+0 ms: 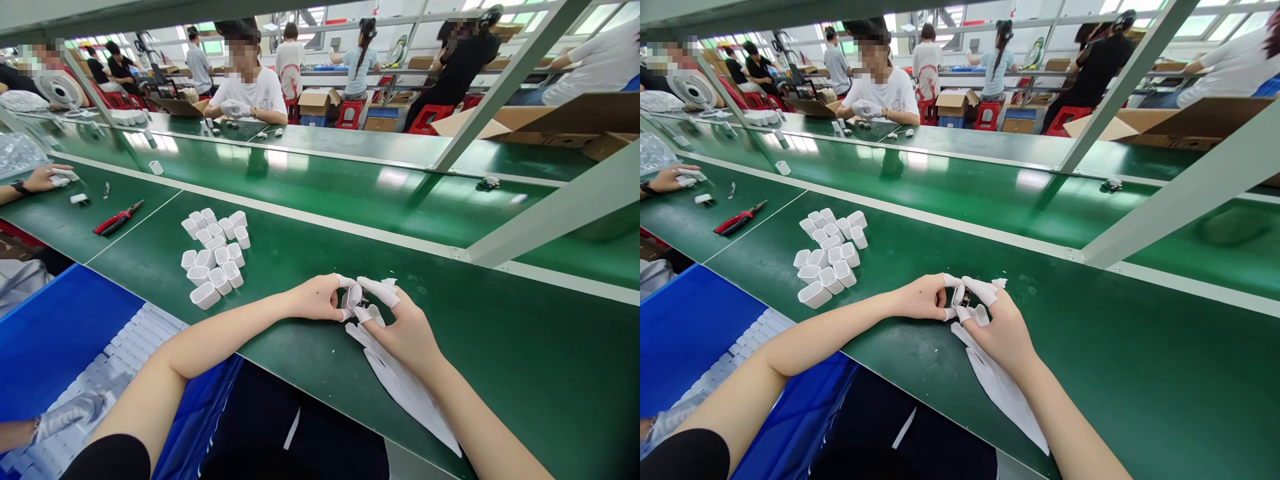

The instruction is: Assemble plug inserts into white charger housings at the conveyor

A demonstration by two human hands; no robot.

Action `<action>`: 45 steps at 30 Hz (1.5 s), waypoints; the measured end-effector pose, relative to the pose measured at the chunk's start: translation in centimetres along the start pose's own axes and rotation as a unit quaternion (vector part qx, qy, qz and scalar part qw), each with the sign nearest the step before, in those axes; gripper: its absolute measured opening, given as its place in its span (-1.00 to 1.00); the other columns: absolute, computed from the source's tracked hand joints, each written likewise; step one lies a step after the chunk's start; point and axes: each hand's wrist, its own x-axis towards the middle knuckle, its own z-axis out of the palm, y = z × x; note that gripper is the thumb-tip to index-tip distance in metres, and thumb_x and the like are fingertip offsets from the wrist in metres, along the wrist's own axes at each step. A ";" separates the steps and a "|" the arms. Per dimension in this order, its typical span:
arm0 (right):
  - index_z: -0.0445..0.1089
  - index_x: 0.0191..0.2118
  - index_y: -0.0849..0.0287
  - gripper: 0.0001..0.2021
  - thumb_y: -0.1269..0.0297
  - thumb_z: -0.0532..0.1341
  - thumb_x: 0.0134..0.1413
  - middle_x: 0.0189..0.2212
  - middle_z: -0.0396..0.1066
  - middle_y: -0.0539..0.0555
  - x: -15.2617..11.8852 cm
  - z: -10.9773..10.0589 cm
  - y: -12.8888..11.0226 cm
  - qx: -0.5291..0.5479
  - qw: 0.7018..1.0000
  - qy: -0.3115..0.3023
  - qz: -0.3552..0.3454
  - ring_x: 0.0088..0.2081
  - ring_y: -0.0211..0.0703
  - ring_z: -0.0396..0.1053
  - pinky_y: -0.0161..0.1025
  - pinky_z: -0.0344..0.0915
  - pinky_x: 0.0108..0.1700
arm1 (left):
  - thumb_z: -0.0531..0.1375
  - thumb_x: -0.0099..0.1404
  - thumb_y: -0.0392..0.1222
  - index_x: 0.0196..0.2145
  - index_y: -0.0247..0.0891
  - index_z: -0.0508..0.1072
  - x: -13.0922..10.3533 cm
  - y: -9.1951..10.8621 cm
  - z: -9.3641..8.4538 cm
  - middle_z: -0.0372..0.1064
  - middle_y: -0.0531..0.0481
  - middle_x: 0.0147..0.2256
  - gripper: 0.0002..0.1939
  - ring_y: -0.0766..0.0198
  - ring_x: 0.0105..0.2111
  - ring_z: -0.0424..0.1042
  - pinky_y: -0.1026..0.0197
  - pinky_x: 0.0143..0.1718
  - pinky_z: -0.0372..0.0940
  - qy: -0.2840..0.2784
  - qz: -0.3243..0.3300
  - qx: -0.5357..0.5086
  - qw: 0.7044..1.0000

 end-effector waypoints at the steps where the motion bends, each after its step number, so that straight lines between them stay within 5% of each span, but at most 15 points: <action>1: 0.36 0.08 0.09 -0.59 0.26 0.18 0.07 -0.08 0.44 0.14 0.0 0.0 0.0 -0.008 1.000 0.000 -0.017 -0.06 0.05 0.39 -0.06 0.39 -0.09 | 0.26 0.04 -0.27 -0.01 -0.25 0.36 0.0 0.0 0.0 0.28 0.15 -0.51 -0.49 0.39 -0.53 0.29 0.33 -0.46 0.21 -0.001 -0.001 0.001 1.000; 10: 0.35 0.08 0.21 -0.63 0.30 0.14 0.16 -0.19 0.46 0.19 0.0 0.3 0.2 -0.097 0.987 0.038 -0.123 -0.21 0.04 0.40 0.01 0.39 -0.10 | 0.25 0.04 -0.29 -0.04 -0.22 0.36 0.0 0.2 0.0 0.27 0.16 -0.53 -0.53 0.37 -0.52 0.30 0.33 -0.45 0.20 -0.007 -0.010 0.011 1.000; 27: 0.39 0.00 0.18 -0.62 0.36 0.18 0.00 -0.16 0.45 0.15 0.1 0.8 0.1 -0.060 0.991 0.068 -0.098 -0.15 0.04 0.37 -0.03 0.38 -0.10 | 0.24 0.02 -0.27 0.11 -0.22 0.29 0.0 0.1 0.1 0.29 0.14 -0.51 -0.35 0.35 -0.51 0.32 0.30 -0.45 0.23 -0.007 -0.018 0.029 0.999; 38: 0.42 -0.04 0.12 -0.62 0.36 0.20 -0.07 -0.18 0.45 0.12 -0.4 1.4 -0.1 0.002 0.994 0.102 -0.041 -0.15 0.02 0.40 -0.06 0.40 -0.12 | 0.24 0.00 -0.29 0.01 -0.22 0.35 -0.1 0.2 0.1 0.31 0.15 -0.51 -0.45 0.35 -0.51 0.35 0.31 -0.44 0.22 -0.002 -0.013 0.027 1.000; 45: 0.38 0.05 0.06 -0.55 0.42 0.24 -0.03 -0.09 0.43 0.12 0.0 0.4 -0.6 0.140 0.974 0.179 0.010 -0.07 0.02 0.40 0.04 0.34 0.02 | 0.26 0.01 -0.25 0.03 -0.22 0.34 -0.1 0.1 0.2 0.31 0.14 -0.50 -0.43 0.32 -0.48 0.36 0.29 -0.44 0.20 -0.005 0.009 0.050 0.999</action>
